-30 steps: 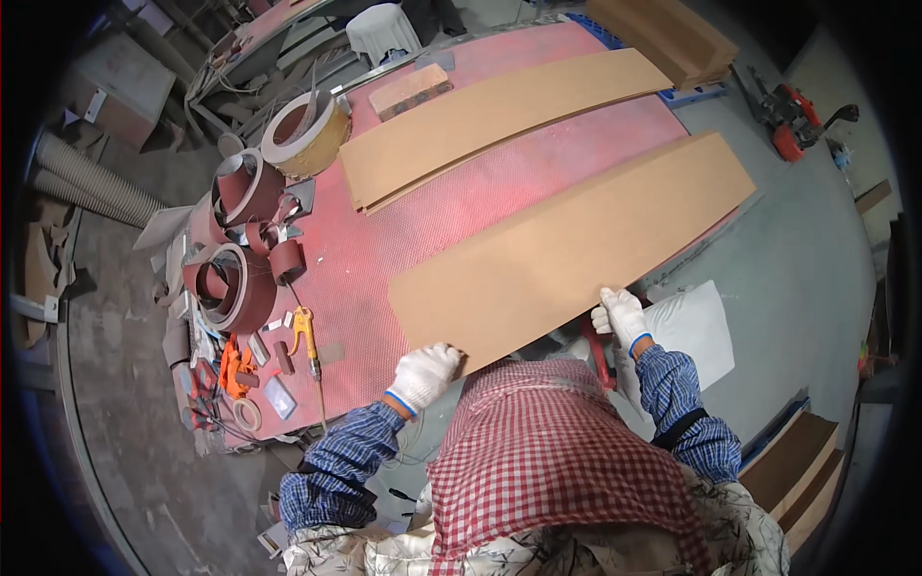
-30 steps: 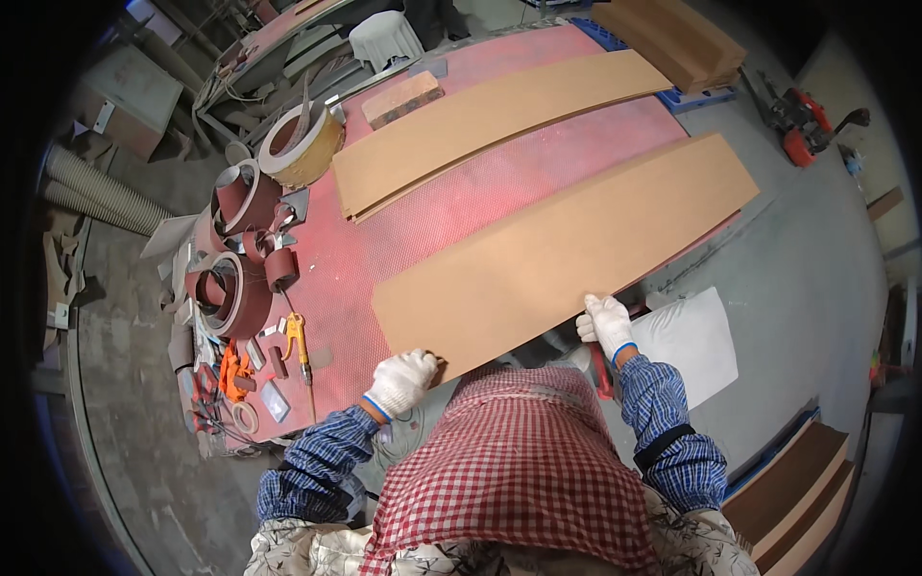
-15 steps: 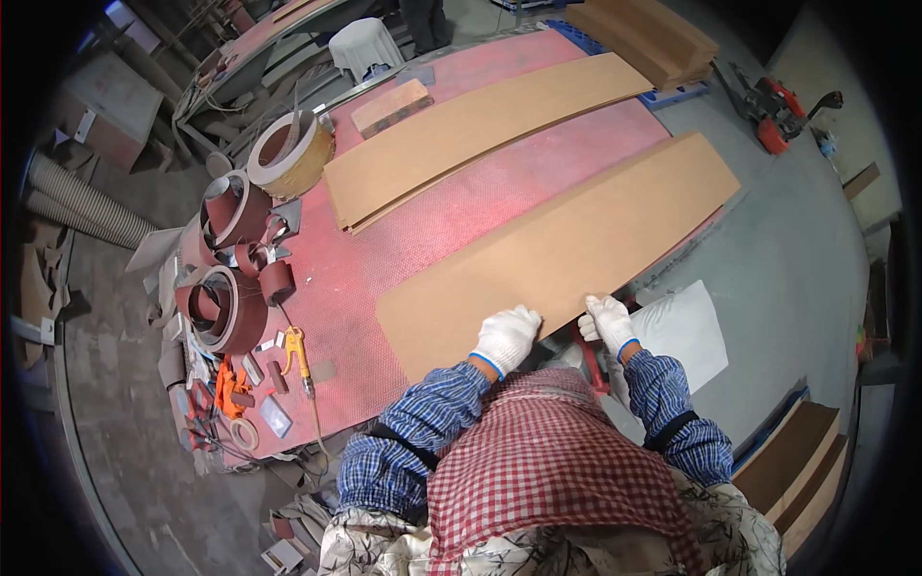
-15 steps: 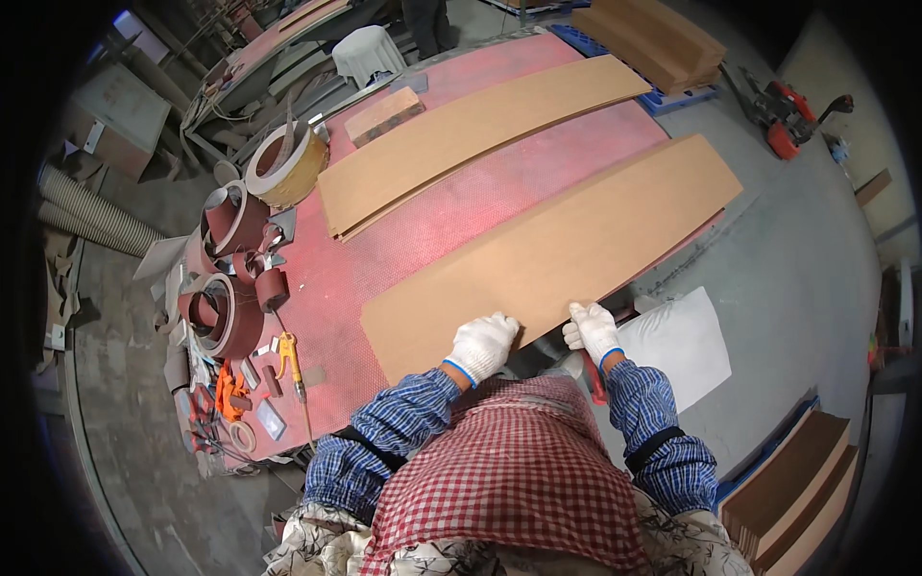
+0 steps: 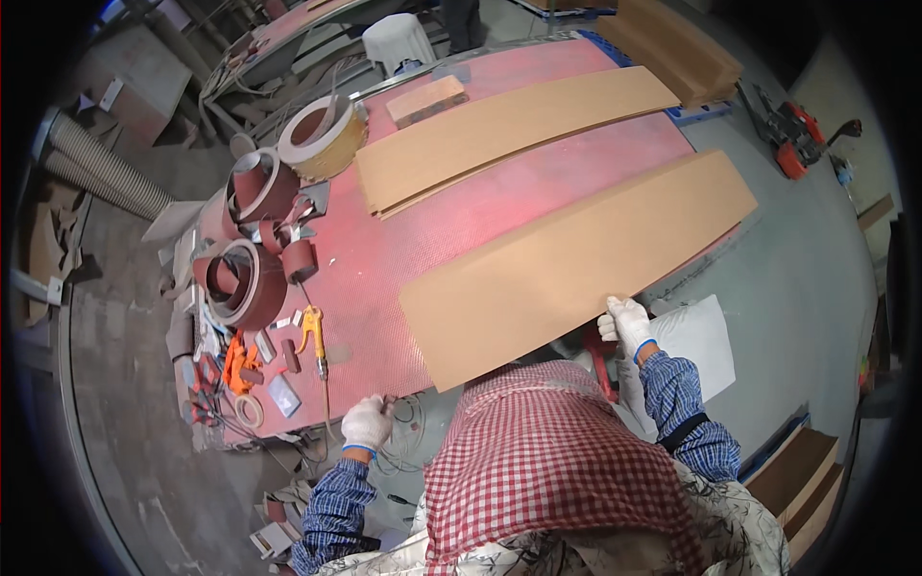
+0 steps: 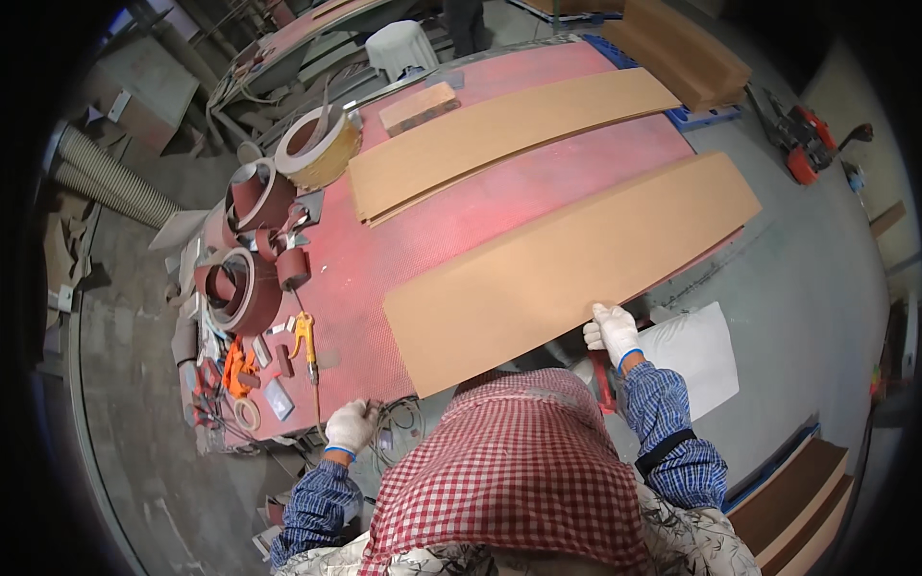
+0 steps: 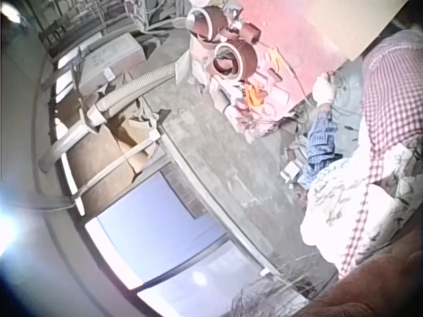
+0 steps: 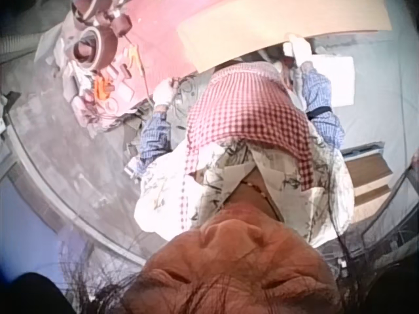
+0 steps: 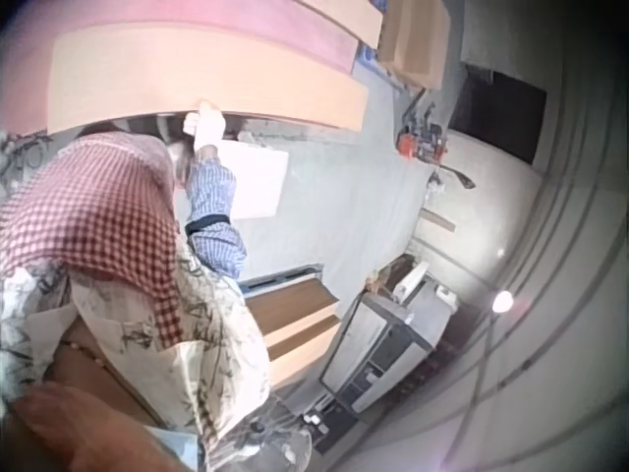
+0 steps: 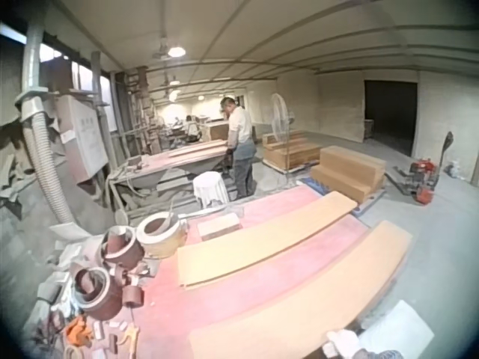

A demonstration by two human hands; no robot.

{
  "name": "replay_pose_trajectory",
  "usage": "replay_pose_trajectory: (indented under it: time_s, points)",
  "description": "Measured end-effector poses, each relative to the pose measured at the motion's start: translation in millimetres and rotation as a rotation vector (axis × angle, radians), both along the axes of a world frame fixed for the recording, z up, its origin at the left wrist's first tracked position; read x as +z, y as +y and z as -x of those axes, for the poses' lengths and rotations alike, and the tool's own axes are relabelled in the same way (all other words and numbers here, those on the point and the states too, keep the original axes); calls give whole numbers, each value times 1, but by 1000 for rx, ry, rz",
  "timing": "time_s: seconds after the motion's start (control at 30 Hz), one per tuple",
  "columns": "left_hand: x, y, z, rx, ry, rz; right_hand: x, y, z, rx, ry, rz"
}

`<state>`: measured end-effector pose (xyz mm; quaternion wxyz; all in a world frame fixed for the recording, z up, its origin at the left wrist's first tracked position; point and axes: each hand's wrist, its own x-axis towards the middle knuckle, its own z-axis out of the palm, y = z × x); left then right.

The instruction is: Manually sanding the edges and surfaces of curved wooden boards using sandpaper.

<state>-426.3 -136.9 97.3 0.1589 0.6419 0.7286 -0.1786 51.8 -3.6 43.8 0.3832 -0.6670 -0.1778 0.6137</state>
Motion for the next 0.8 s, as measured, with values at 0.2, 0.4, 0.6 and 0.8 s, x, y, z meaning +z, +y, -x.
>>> replay_pose_trajectory:
  time_s: [0.2,0.4,0.6,0.8]
  points:
    - [-7,13,-22,827,-1044,-60,-17,1,-10,-29,150,-46]
    - [19,30,-57,871,-1199,96,-21,-4,-15,-84,240,-85]
    - [-10,34,-67,814,-1261,42,-18,-5,-16,-49,243,-52]
    - [7,39,-77,701,-1076,-49,-5,-1,-15,-2,314,-27]
